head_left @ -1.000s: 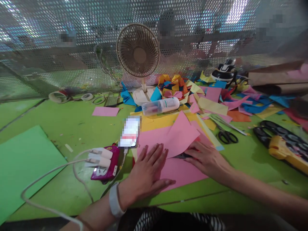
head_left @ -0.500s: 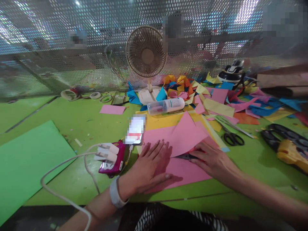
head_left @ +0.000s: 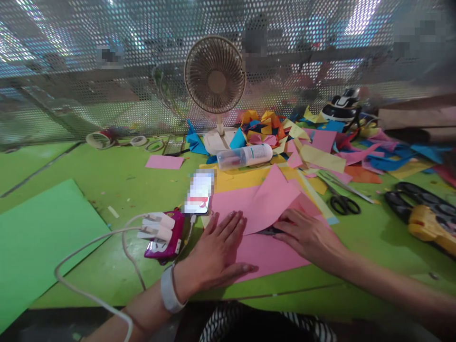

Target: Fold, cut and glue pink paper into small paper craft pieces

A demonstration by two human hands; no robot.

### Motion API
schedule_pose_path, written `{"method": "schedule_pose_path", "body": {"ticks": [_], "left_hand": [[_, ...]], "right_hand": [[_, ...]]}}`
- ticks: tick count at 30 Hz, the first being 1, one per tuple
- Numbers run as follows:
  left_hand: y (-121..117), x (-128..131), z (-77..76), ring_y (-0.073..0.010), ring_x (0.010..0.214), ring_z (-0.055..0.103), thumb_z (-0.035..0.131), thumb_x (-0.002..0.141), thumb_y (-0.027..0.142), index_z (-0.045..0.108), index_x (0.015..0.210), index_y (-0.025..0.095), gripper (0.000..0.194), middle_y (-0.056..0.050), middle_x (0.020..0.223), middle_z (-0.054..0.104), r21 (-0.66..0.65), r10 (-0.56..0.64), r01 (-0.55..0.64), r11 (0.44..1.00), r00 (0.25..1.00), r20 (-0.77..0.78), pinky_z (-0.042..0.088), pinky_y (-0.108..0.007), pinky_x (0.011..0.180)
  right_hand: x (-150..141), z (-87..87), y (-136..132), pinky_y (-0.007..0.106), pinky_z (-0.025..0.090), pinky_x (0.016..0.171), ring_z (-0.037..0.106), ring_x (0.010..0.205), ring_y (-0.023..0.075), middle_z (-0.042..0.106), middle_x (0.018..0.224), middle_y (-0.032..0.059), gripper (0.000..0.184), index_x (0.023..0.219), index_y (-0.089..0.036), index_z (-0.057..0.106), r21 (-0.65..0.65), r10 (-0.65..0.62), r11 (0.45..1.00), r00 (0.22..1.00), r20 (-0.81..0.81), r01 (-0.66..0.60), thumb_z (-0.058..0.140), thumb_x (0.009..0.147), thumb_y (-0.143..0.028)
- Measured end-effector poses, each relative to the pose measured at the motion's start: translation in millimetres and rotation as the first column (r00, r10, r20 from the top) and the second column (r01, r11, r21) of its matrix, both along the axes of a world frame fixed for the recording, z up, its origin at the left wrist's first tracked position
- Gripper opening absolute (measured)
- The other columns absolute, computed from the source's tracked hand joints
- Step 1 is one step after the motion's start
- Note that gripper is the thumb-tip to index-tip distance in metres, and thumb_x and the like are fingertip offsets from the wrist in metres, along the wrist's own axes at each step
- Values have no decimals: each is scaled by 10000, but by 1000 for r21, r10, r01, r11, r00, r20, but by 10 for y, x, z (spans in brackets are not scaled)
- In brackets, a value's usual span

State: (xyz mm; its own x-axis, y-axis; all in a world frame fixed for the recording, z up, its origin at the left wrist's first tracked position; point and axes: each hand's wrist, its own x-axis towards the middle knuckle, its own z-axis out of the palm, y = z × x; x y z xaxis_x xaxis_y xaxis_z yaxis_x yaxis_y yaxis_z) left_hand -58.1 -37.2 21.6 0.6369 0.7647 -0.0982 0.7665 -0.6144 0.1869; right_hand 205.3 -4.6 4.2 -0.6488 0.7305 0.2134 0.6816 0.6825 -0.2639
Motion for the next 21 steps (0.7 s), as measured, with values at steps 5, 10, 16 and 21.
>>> {"method": "schedule_pose_path", "body": {"ticks": [5, 10, 16, 21], "left_hand": [[-4, 0, 4, -278, 1390, 85, 258, 838, 703, 32, 1462, 206, 829, -85, 1521, 104, 3, 0, 0, 1000, 1000, 16, 27, -492, 1115], [-4, 12, 8, -279, 1390, 81, 253, 833, 710, 19, 1461, 195, 845, -95, 1520, 97, 3, 8, -8, 1000, 1000, 18, 34, -495, 1112], [-17, 8, 7, -277, 1390, 82, 278, 830, 708, 21, 1461, 204, 847, -98, 1519, 101, -6, 6, -6, 1000, 999, 45, 34, -506, 1112], [91, -75, 46, -252, 1363, 219, 369, 893, 573, 147, 1448, 223, 693, -87, 1492, 253, -42, -21, 27, 999, 990, 138, 132, -490, 1111]], "right_hand": [[53, -30, 0, 360, 502, 743, 563, 860, 196, 553, 946, 61, 207, 1053, -218, 619, -18, -12, 1000, 999, -34, 11, 486, 903, -272], [-58, 28, 11, 373, 501, 771, 570, 889, 207, 575, 967, 63, 198, 1036, -228, 632, -2, -5, 1000, 1000, -5, 5, 505, 892, -274], [-41, 21, -43, 369, 505, 764, 567, 864, 201, 565, 960, 62, 198, 1045, -224, 623, -23, 2, 1000, 1000, 5, -2, 504, 887, -242], [-8, -9, -51, 372, 500, 766, 557, 870, 204, 553, 934, 56, 186, 1035, -221, 617, -56, -18, 998, 1000, 23, 20, 501, 895, -256]]}}
